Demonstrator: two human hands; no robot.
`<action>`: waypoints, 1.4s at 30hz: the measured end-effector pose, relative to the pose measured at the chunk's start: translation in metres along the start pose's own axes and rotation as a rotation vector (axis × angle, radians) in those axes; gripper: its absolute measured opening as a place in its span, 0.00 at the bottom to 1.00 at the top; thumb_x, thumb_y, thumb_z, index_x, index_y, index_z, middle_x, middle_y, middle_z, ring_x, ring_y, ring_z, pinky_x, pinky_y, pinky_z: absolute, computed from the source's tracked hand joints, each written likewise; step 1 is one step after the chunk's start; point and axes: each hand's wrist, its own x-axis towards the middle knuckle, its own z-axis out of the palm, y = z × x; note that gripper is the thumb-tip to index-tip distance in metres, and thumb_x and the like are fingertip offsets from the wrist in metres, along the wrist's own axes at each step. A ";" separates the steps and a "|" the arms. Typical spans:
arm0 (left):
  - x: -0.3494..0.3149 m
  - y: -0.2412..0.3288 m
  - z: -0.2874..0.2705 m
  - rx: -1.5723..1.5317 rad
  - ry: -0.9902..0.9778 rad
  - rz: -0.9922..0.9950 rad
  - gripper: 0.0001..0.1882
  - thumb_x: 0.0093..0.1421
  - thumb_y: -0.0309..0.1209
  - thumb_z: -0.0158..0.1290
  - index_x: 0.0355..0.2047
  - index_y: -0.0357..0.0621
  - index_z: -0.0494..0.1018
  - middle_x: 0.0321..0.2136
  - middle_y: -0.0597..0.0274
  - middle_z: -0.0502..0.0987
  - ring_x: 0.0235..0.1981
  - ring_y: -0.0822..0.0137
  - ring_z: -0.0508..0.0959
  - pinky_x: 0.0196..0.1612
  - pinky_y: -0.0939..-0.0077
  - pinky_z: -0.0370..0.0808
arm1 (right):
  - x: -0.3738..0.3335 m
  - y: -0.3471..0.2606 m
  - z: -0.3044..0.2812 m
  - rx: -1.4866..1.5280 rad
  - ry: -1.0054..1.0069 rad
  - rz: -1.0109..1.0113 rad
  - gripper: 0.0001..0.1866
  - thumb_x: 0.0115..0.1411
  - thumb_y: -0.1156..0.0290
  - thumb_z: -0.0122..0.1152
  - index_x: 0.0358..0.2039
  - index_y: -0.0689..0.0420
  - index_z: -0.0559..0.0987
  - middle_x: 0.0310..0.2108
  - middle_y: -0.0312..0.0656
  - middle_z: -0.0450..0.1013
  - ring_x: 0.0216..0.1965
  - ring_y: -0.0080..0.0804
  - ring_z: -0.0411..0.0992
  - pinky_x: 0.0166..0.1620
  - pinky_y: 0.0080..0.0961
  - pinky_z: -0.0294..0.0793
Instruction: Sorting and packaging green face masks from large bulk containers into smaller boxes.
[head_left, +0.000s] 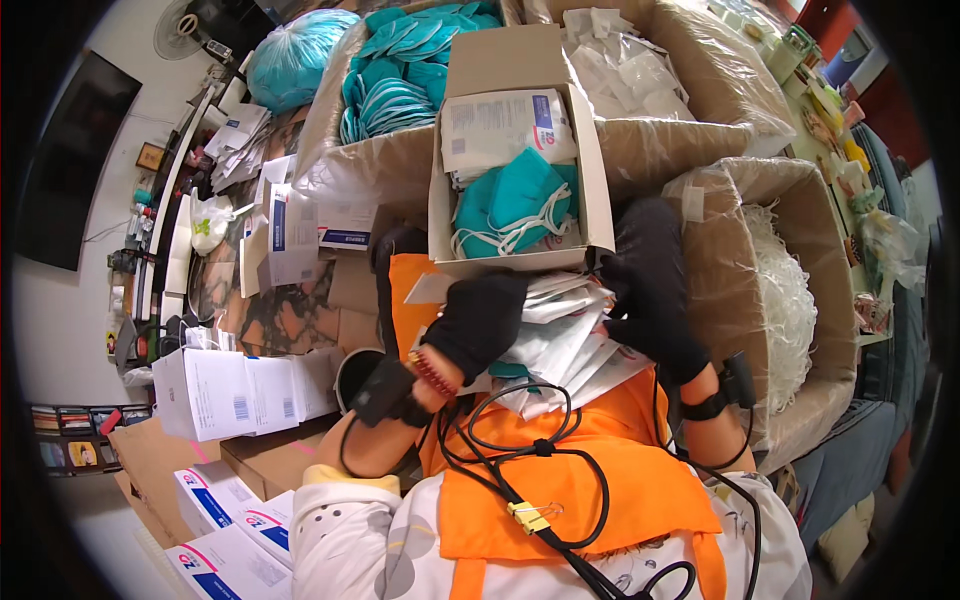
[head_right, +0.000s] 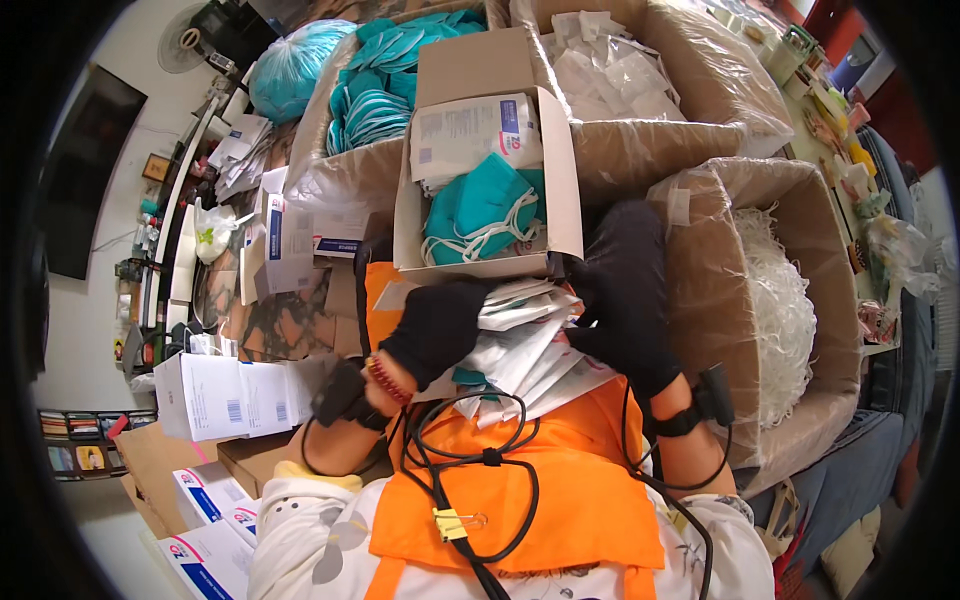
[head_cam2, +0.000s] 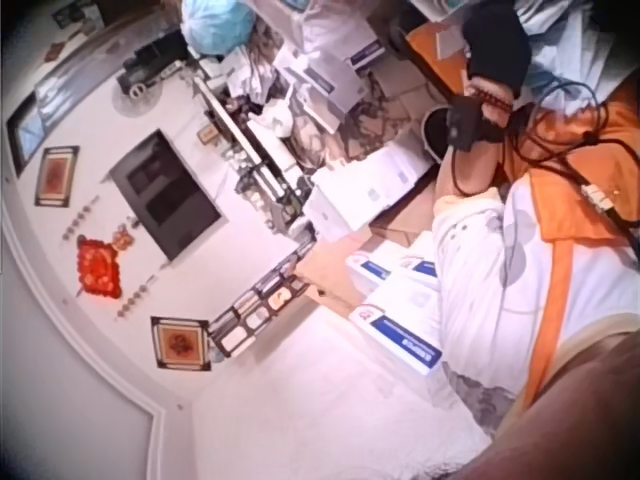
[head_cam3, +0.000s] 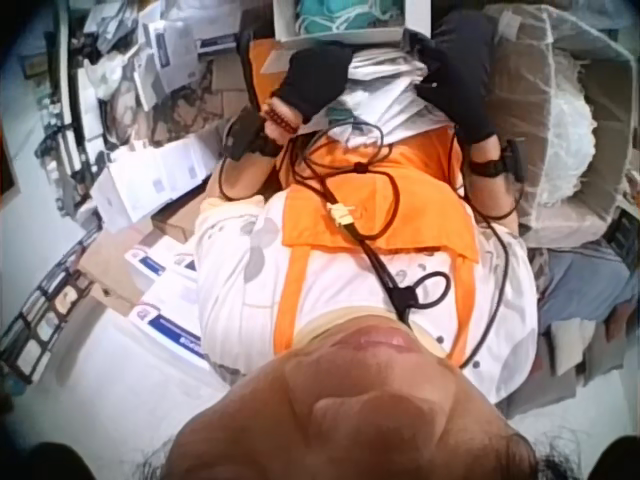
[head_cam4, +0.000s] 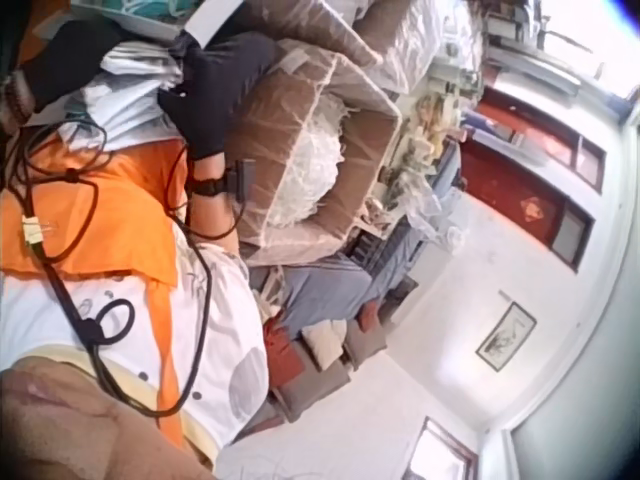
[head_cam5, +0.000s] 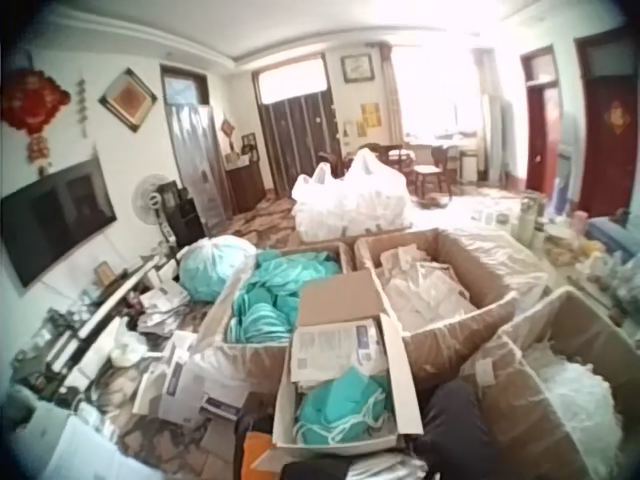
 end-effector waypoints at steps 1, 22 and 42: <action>-0.003 -0.004 -0.008 -0.119 0.131 0.050 0.06 0.46 0.28 0.51 0.26 0.44 0.73 0.19 0.54 0.74 0.22 0.53 0.77 0.25 0.61 0.74 | 0.000 0.009 -0.007 -0.005 0.007 0.002 0.35 0.45 0.79 0.70 0.55 0.58 0.66 0.49 0.40 0.67 0.42 0.24 0.67 0.41 0.20 0.71; 0.068 -0.095 -0.037 -1.156 -0.036 -0.100 0.35 0.46 0.21 0.64 0.56 0.39 0.63 0.46 0.58 0.74 0.43 0.70 0.76 0.43 0.76 0.76 | 0.130 -0.084 -0.008 0.380 0.162 -0.054 0.27 0.48 0.68 0.72 0.48 0.61 0.74 0.36 0.34 0.74 0.35 0.18 0.70 0.37 0.17 0.71; 0.095 -0.043 -0.083 -0.750 0.596 0.067 0.54 0.40 0.31 0.69 0.64 0.44 0.49 0.56 0.48 0.62 0.58 0.56 0.65 0.58 0.66 0.65 | 0.128 -0.099 -0.011 0.194 0.404 -0.172 0.18 0.59 0.58 0.63 0.42 0.58 0.76 0.26 0.28 0.70 0.20 0.11 0.61 0.22 0.11 0.59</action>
